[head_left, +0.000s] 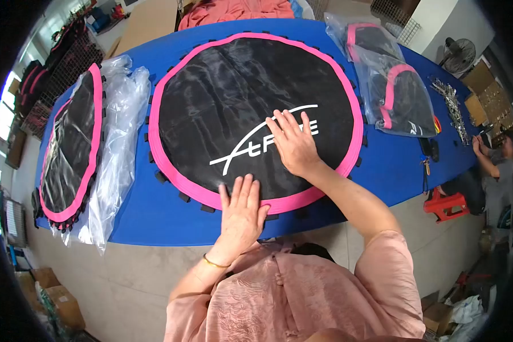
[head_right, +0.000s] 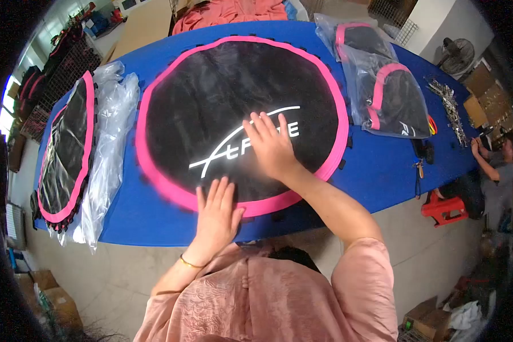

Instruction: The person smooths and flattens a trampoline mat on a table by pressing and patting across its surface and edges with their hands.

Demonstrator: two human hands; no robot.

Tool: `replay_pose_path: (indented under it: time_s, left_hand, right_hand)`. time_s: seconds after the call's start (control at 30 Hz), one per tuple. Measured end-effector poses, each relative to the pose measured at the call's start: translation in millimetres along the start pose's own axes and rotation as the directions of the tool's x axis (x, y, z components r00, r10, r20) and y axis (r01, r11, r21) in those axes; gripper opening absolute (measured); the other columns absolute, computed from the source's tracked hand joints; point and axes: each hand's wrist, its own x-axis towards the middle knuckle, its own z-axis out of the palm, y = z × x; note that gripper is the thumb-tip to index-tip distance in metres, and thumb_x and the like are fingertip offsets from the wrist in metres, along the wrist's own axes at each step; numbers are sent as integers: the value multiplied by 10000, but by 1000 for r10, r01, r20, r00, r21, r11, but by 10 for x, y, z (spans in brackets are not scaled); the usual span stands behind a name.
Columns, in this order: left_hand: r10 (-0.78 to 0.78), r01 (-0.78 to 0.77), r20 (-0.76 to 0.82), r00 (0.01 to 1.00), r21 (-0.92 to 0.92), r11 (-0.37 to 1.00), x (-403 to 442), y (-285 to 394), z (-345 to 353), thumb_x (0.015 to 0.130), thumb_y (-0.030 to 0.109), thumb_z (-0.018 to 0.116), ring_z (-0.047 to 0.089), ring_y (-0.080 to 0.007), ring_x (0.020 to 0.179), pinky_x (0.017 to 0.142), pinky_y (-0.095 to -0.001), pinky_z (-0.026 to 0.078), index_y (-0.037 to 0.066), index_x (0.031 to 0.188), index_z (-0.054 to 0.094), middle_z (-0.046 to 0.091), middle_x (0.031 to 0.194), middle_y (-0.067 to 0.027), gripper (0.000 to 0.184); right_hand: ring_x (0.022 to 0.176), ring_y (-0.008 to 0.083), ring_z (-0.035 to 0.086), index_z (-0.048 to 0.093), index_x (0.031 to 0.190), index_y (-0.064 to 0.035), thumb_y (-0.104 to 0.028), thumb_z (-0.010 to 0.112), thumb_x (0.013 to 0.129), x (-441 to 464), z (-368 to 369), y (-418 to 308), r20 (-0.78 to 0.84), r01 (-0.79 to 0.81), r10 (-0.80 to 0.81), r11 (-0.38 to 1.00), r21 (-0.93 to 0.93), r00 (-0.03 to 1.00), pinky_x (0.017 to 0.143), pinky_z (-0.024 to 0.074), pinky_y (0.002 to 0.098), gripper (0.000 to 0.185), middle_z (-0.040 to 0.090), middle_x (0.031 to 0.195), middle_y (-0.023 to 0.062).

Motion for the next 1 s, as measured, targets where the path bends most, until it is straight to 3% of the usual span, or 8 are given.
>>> replay_pose_path:
  time_s: [0.07,0.3,0.63,0.7,0.9,1.0]
  left_hand:
    - [-39,38,18,999,60,997,-147,-107,-58,982,374,660,416,-389,1480,1228,-669,212,-3,1474,532,480,1564,-215,633]
    - [-39,39,56,998,7,999,-385,-288,-121,946,391,693,407,-383,1490,1249,-659,181,17,1484,539,494,1558,-211,673]
    - [-34,38,64,997,-75,996,-377,-310,-74,977,409,653,397,-399,1488,1232,-692,182,-16,1467,542,494,1548,-230,658]
    - [-24,29,53,998,-96,995,-373,-311,-76,935,376,701,419,-408,1466,1228,-685,196,-19,1455,548,502,1536,-233,671]
    - [-29,31,32,999,-68,997,-402,-327,34,962,442,666,438,-400,1469,1229,-693,191,-10,1451,561,546,1510,-230,674]
    - [2,-2,-7,1000,-28,1000,-427,-352,112,988,514,604,455,-388,1461,1199,-726,243,11,1415,597,560,1500,-206,660]
  right_hand:
    - [1429,350,485,526,1507,-60,-74,574,922,20,-106,115,22,98,-97,992,-75,995,1211,271,609,587,537,1525,175]
    - [1483,337,439,486,1534,-69,21,570,897,-236,-236,565,189,-29,67,980,-196,980,1250,224,596,648,505,1557,167]
    - [1498,316,426,437,1555,-67,18,552,907,320,155,541,255,44,-4,988,-150,967,1264,210,575,664,471,1592,153]
    - [1503,315,420,428,1562,-68,3,528,925,526,294,588,259,66,-21,984,-165,966,1266,206,576,649,465,1599,152]
    - [1521,290,397,418,1578,-87,-34,480,968,1117,802,766,208,20,38,963,-268,977,1268,201,573,616,445,1623,128]
    - [1526,283,390,408,1587,-103,-51,477,979,1391,993,777,217,-17,85,954,-299,973,1266,205,574,615,439,1629,122]
